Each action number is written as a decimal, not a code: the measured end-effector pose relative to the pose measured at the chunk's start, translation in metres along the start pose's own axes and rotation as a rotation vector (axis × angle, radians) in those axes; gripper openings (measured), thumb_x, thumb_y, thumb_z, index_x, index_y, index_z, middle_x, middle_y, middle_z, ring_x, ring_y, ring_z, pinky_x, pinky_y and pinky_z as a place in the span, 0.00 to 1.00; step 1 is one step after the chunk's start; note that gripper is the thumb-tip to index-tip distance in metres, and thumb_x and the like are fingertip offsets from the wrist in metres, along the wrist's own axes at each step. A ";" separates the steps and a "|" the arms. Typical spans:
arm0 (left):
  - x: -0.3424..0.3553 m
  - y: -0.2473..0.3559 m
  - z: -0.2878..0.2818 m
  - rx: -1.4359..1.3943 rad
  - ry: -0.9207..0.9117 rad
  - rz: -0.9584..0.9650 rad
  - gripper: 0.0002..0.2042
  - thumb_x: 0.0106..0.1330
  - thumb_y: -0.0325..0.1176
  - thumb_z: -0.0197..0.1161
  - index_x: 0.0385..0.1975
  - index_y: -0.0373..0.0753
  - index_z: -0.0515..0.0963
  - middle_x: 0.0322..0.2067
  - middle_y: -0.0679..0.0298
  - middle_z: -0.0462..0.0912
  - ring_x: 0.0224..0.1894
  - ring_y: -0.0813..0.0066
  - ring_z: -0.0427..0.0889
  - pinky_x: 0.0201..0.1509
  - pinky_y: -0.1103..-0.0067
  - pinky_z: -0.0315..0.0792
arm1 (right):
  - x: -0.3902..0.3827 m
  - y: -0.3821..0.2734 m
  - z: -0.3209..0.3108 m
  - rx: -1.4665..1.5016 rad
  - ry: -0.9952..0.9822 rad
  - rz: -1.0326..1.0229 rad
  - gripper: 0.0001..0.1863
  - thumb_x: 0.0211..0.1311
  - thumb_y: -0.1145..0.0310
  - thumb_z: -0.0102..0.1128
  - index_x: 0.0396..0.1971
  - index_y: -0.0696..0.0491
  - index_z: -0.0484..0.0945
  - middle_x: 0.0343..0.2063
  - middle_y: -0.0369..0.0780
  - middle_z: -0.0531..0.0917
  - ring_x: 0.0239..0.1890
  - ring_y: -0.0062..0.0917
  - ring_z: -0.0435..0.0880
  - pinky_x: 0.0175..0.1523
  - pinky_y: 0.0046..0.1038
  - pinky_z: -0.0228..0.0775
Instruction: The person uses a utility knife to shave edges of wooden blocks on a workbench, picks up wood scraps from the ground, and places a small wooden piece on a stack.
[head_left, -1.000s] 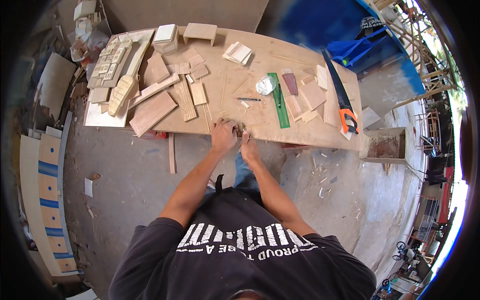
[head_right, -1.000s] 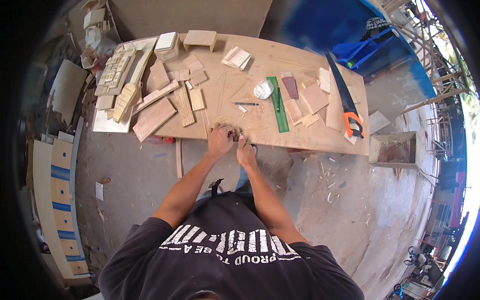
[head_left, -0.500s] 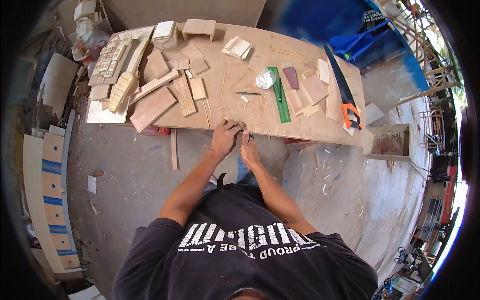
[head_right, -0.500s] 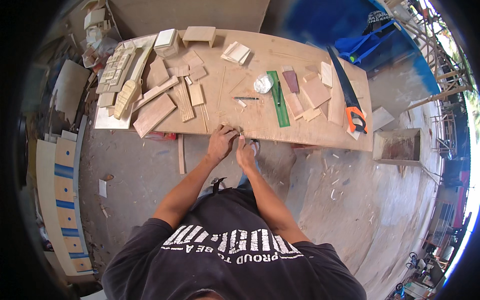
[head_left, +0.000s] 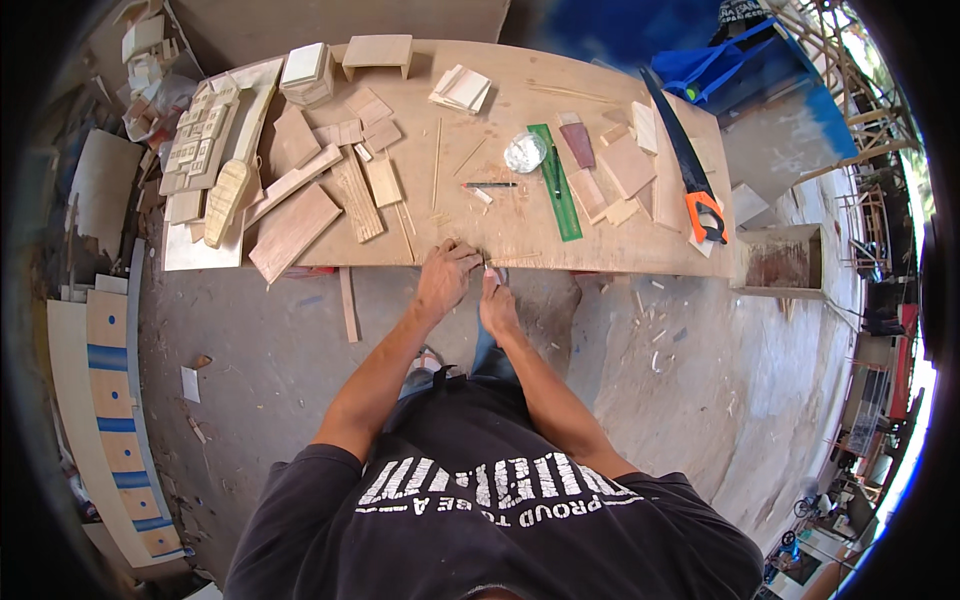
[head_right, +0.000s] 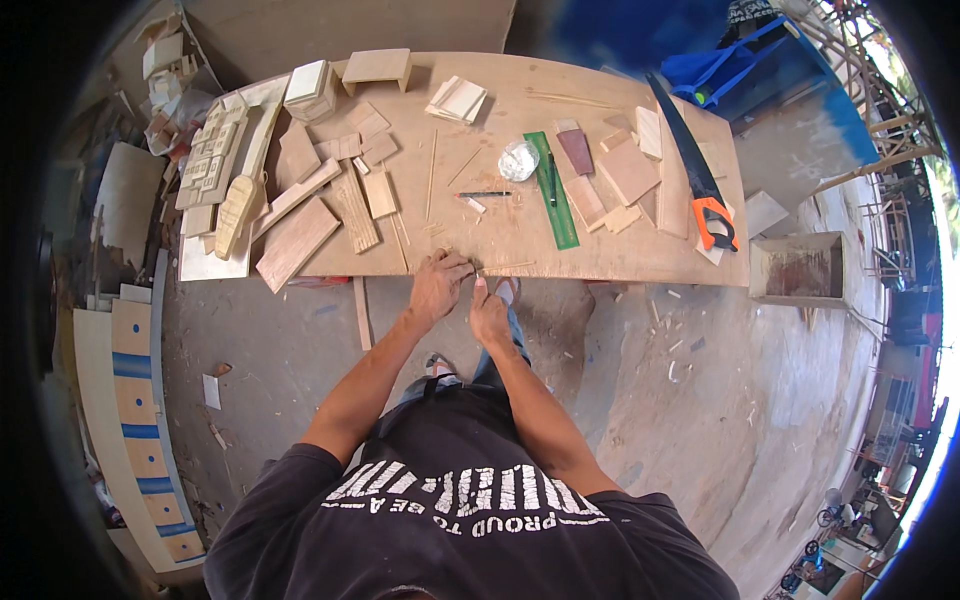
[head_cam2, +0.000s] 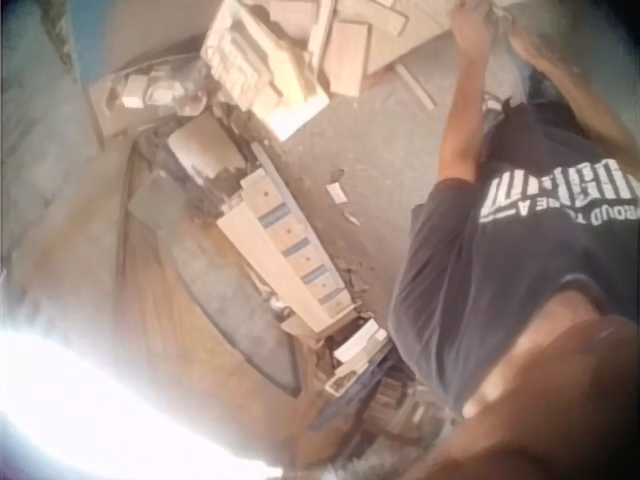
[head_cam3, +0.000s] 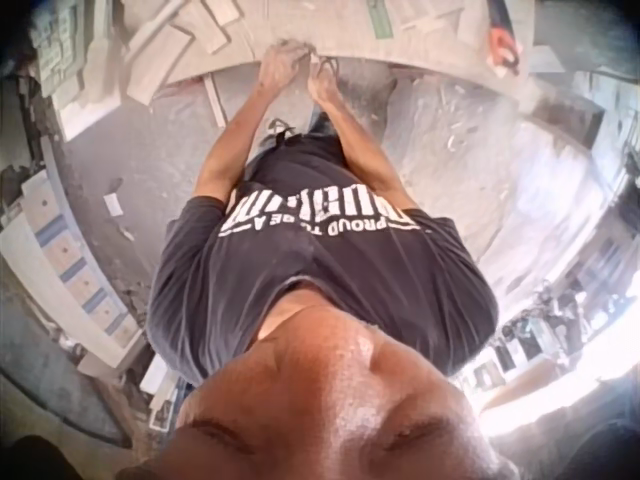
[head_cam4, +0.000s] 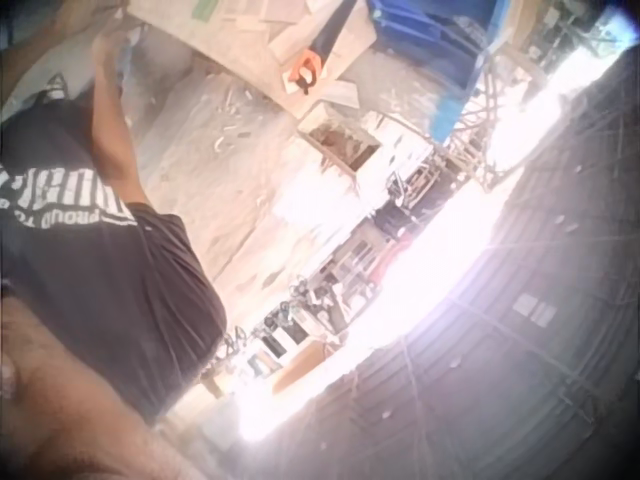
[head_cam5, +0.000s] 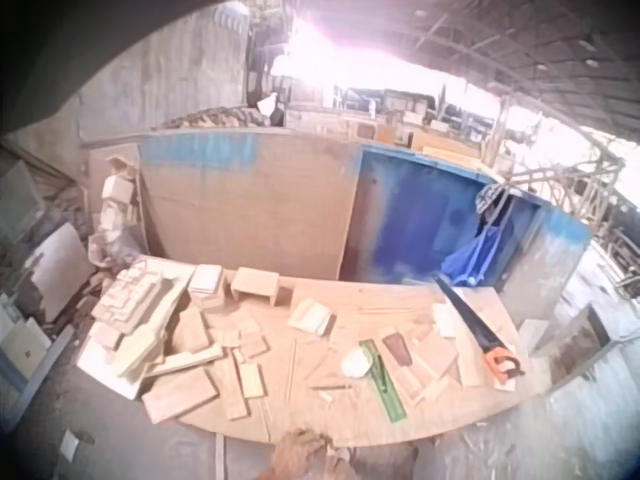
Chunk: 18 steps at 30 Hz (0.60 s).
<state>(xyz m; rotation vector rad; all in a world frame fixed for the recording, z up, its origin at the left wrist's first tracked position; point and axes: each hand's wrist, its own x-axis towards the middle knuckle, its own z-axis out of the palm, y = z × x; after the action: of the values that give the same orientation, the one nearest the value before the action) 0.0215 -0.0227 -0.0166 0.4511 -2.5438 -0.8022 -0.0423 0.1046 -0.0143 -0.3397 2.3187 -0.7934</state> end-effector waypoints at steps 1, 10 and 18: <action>0.000 -0.003 0.001 -0.028 -0.004 0.042 0.10 0.54 0.23 0.64 0.35 0.42 0.85 0.37 0.66 0.83 0.42 0.61 0.77 0.44 0.67 0.72 | 0.001 0.003 0.003 0.016 0.023 -0.014 0.45 0.76 0.40 0.30 0.35 0.73 0.81 0.38 0.70 0.79 0.52 0.65 0.76 0.62 0.50 0.65; 0.003 -0.013 0.010 -0.111 -0.019 0.146 0.10 0.52 0.21 0.62 0.34 0.38 0.84 0.36 0.63 0.83 0.41 0.58 0.78 0.42 0.67 0.72 | 0.000 -0.003 -0.003 -0.036 0.069 -0.019 0.44 0.76 0.41 0.30 0.31 0.70 0.83 0.36 0.69 0.80 0.49 0.65 0.78 0.59 0.51 0.67; -0.015 -0.010 0.010 -0.114 -0.001 0.128 0.08 0.55 0.20 0.62 0.33 0.36 0.85 0.33 0.57 0.83 0.38 0.55 0.80 0.44 0.65 0.76 | 0.015 0.008 0.008 -0.010 0.018 -0.078 0.47 0.74 0.37 0.31 0.36 0.73 0.80 0.35 0.71 0.79 0.50 0.66 0.77 0.58 0.52 0.67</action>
<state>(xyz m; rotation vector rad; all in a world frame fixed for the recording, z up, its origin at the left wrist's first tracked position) 0.0316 -0.0196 -0.0346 0.2493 -2.4831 -0.8931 -0.0484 0.1007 -0.0315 -0.4318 2.3391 -0.8263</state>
